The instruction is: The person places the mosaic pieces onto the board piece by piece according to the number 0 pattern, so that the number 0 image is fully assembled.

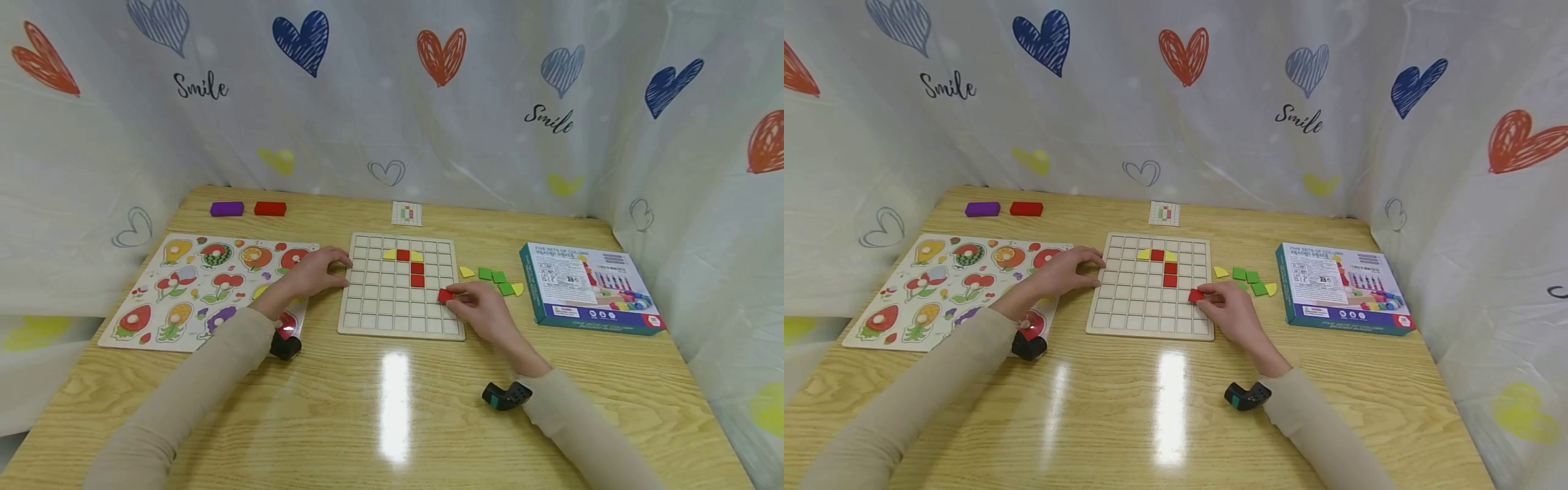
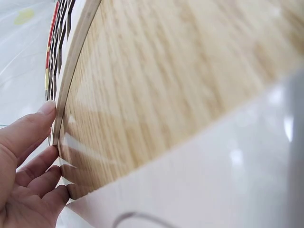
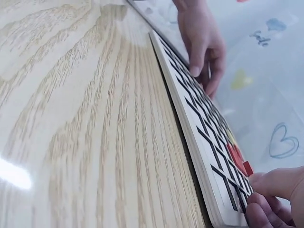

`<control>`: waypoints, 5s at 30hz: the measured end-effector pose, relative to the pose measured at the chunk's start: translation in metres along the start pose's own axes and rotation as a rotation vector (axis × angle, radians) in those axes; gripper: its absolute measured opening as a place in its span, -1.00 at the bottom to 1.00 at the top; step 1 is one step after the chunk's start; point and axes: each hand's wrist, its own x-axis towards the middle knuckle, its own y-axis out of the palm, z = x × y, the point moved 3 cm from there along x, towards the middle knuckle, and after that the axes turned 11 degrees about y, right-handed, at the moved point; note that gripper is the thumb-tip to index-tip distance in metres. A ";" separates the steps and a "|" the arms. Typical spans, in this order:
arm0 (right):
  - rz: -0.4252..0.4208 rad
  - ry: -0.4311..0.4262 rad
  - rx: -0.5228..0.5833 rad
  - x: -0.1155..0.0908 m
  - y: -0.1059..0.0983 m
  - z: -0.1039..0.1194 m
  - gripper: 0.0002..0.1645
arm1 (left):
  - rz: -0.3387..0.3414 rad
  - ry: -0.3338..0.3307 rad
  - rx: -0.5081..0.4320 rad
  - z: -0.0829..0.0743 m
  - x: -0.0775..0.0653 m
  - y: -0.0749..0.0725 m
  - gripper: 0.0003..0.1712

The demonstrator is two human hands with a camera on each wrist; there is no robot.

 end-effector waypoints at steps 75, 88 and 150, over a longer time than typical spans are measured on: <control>-0.005 0.024 0.076 0.019 -0.002 0.000 -0.63 | 0.008 0.014 0.025 0.000 0.002 0.000 -0.60; -0.083 0.120 -0.003 0.030 -0.041 -0.026 -0.54 | 0.000 0.013 0.016 0.000 0.001 0.000 -0.61; 0.014 -0.163 -0.251 0.028 -0.025 0.000 -0.69 | 0.002 -0.001 0.012 0.001 0.001 0.000 -0.61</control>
